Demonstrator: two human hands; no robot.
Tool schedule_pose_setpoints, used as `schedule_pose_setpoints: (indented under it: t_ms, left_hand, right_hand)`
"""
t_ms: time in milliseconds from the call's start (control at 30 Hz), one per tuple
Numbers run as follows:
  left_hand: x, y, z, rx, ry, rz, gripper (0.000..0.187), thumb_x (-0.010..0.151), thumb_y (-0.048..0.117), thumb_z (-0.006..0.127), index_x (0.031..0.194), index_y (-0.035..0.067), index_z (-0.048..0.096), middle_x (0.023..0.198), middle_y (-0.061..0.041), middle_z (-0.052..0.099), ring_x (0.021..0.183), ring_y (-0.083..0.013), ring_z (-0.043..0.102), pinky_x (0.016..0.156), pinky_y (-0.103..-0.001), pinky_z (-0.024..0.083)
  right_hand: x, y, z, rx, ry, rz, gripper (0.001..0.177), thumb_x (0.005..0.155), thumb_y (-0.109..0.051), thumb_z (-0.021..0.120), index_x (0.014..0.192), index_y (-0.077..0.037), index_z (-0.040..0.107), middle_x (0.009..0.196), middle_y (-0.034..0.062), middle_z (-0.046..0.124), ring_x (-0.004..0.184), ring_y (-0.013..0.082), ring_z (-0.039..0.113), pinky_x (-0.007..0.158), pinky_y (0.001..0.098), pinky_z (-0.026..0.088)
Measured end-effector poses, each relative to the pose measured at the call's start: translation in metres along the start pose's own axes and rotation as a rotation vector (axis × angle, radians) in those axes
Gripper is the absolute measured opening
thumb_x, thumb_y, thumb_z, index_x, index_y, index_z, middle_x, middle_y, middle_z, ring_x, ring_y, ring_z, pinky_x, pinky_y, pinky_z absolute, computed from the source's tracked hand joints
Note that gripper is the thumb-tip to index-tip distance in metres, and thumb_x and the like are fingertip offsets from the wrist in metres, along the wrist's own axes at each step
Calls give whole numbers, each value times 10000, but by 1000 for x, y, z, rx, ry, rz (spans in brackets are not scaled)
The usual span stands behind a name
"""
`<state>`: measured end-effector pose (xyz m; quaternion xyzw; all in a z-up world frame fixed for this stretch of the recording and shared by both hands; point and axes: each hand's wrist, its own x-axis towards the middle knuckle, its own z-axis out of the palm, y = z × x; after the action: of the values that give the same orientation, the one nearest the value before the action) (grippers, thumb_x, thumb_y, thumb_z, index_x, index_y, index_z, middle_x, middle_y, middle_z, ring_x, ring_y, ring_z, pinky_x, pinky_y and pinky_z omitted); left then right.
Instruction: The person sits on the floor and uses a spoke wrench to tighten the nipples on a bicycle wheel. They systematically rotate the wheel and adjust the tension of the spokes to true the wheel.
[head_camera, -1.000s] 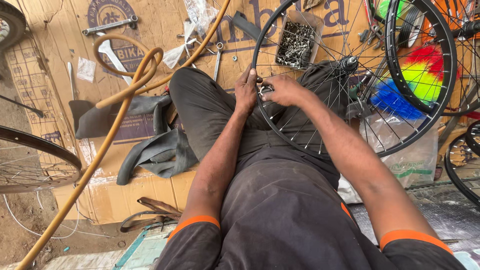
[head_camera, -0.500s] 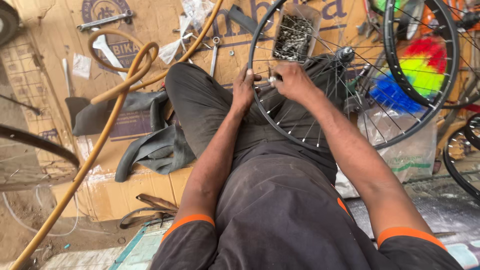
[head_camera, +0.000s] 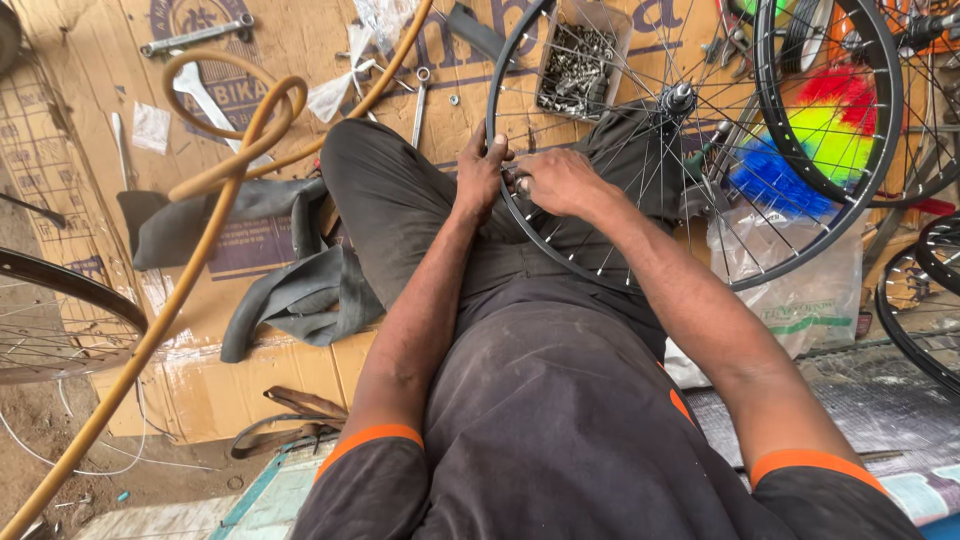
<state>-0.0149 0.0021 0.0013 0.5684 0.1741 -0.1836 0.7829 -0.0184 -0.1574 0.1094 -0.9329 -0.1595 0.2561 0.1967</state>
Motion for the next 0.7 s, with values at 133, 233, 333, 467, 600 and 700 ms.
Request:
schedule_pose_setpoints:
  t_ms: [133, 233, 333, 467, 600, 700]
  left_hand:
    - [-3, -8, -4, 10, -40, 100, 527, 1061, 261, 621, 1539, 80, 492, 867, -35, 580, 642, -100, 513, 534, -282, 461]
    - [15, 15, 1, 53, -108, 182, 537, 1067, 240, 649, 1553, 68, 501, 856, -15, 541, 688, -94, 473, 579, -281, 433]
    - [38, 44, 3, 186, -160, 32, 549, 980, 272, 641, 1483, 101, 501, 754, -3, 538, 598, -101, 478, 514, -275, 443]
    - [21, 44, 5, 391, -104, 239, 433, 1082, 364, 570, 1363, 36, 603, 833, -28, 612, 756, -97, 555, 672, -254, 497]
    - [2, 28, 1, 323, -1, 409, 490, 1149, 381, 513, 1400, -27, 617, 1002, -2, 676, 929, -96, 582, 821, -269, 488]
    - [-14, 7, -9, 202, 7, 165, 479, 1097, 370, 541, 1340, -19, 680, 814, 21, 567, 742, -75, 485, 640, -263, 438]
  right_hand:
    - [-15, -4, -1, 134, 119, -170, 284, 865, -177, 691, 1135, -97, 725, 1060, 207, 735, 997, 420, 676, 863, 542, 528]
    - [-18, -10, -5, 137, 288, -216, 351, 803, -145, 726, 1143, -57, 716, 1028, 196, 736, 962, 403, 701, 848, 572, 502]
    - [-8, -9, -4, 120, 352, -131, 358, 784, -134, 743, 1092, 30, 660, 988, 226, 657, 876, 430, 659, 782, 538, 524]
    - [6, -6, 2, -46, 450, -216, 151, 796, -41, 675, 922, 18, 617, 899, 170, 596, 849, 368, 633, 743, 513, 494]
    - [29, -8, -6, -264, 656, -383, 44, 803, -34, 655, 805, -68, 627, 887, 126, 590, 889, 344, 636, 774, 487, 477]
    - [16, -14, 13, -235, 498, -199, 44, 777, -30, 633, 814, -54, 639, 950, 135, 618, 910, 320, 653, 856, 490, 486]
